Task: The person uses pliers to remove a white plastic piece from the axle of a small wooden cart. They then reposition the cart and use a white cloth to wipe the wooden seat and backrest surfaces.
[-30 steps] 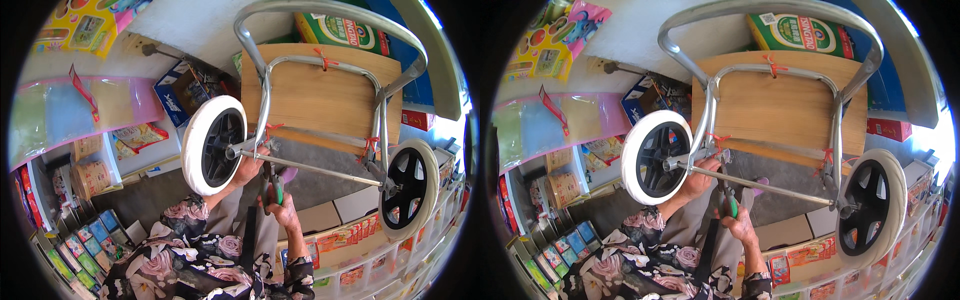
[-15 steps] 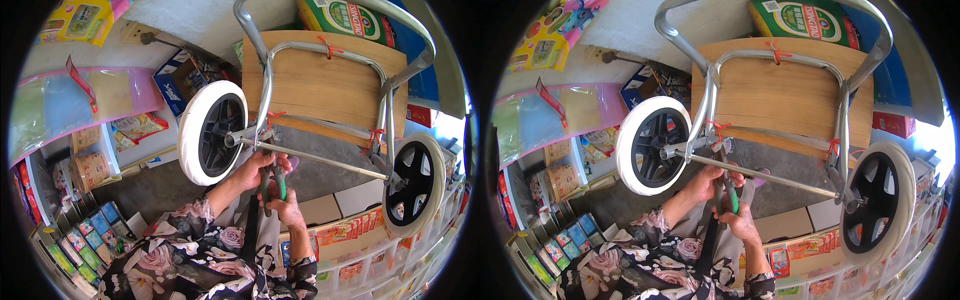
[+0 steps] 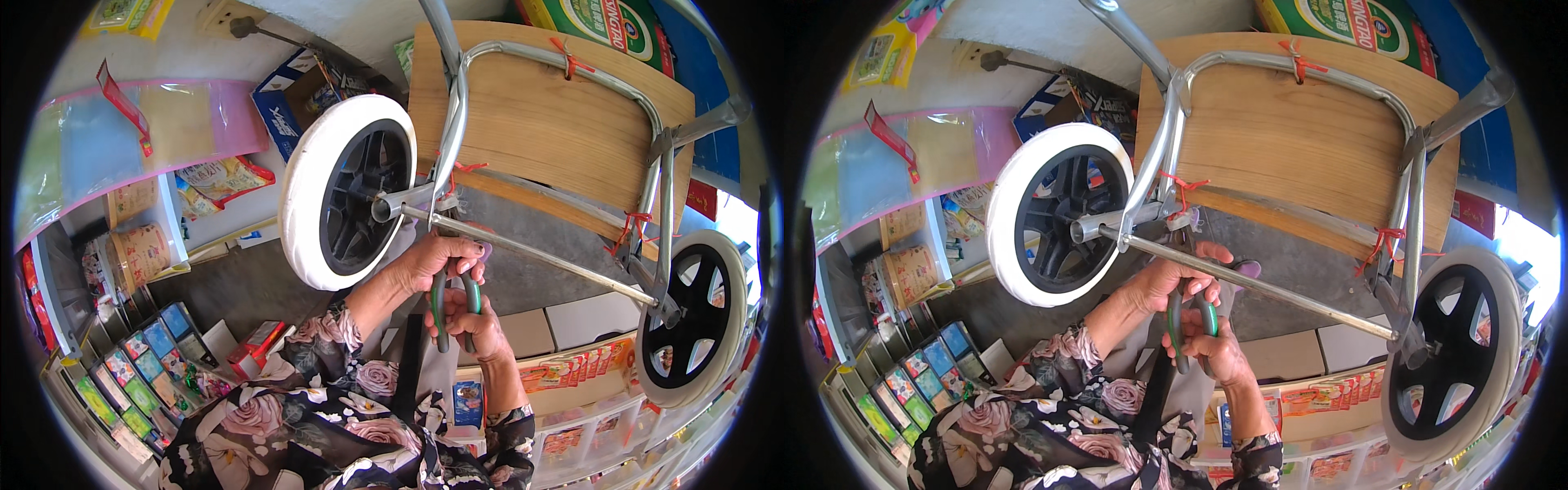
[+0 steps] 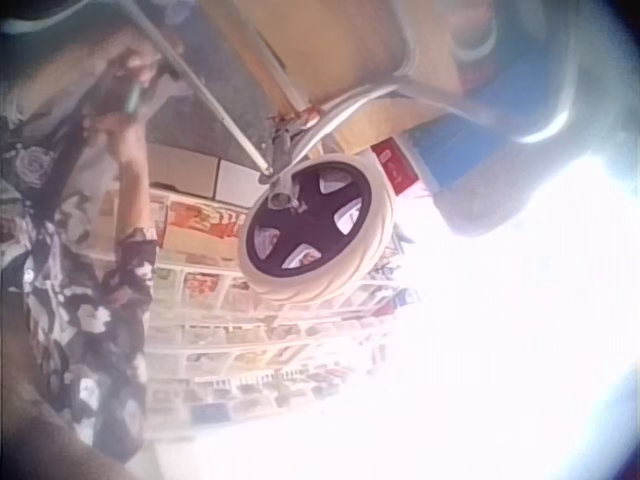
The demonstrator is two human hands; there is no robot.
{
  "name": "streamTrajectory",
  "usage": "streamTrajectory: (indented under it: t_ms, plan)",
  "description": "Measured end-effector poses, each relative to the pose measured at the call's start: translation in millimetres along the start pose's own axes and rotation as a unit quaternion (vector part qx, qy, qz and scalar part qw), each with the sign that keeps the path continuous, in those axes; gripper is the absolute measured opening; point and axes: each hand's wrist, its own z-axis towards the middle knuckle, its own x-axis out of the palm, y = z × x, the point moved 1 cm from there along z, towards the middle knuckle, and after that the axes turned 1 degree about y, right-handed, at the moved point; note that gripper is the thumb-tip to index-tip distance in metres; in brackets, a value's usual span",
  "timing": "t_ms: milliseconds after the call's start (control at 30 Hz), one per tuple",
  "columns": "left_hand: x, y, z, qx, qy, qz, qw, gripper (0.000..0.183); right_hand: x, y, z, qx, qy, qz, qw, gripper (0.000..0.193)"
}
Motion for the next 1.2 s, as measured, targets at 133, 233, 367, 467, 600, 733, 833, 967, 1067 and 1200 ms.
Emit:
streamTrajectory:
  t_ms: [133,233,367,467,600,733,833,967,1067,1200]
  plan:
    - [8,-5,-4,-0.018,-0.063,0.043,0.997,0.028,-6,-8,6,0.003,0.065,0.08,0.995,0.059]
    - [11,-5,-5,-0.022,-0.128,0.079,0.988,0.025,-10,-15,10,0.021,0.116,0.155,0.981,0.061]
    - [14,-6,-5,-0.004,-0.156,0.124,0.98,0.027,-12,-18,15,-0.005,0.166,0.188,0.968,0.06]
    - [16,-6,-4,0.005,-0.146,0.096,0.985,0.029,-8,-10,10,-0.012,0.135,0.147,0.98,0.056]
    - [17,-6,-4,0.003,-0.137,0.071,0.988,0.03,10,0,-16,-0.197,-0.157,-0.208,0.945,0.055]
    - [16,-4,-2,0.014,-0.149,0.102,0.983,0.029,69,-38,-23,-0.215,-0.424,-0.685,0.552,0.088]
    - [16,-2,0,0.018,-0.165,0.093,0.982,0.029,76,-43,2,-0.17,-0.541,-0.684,0.459,0.077]
    - [19,-1,1,0.031,-0.199,0.114,0.973,0.021,60,-39,14,-0.159,-0.558,-0.652,0.489,0.071]
    - [23,2,3,0.051,-0.253,0.129,0.957,0.016,48,-34,14,-0.154,-0.518,-0.657,0.525,0.065]
    - [25,7,9,0.078,-0.319,0.159,0.931,0.013,42,-29,9,-0.148,-0.46,-0.636,0.601,0.062]
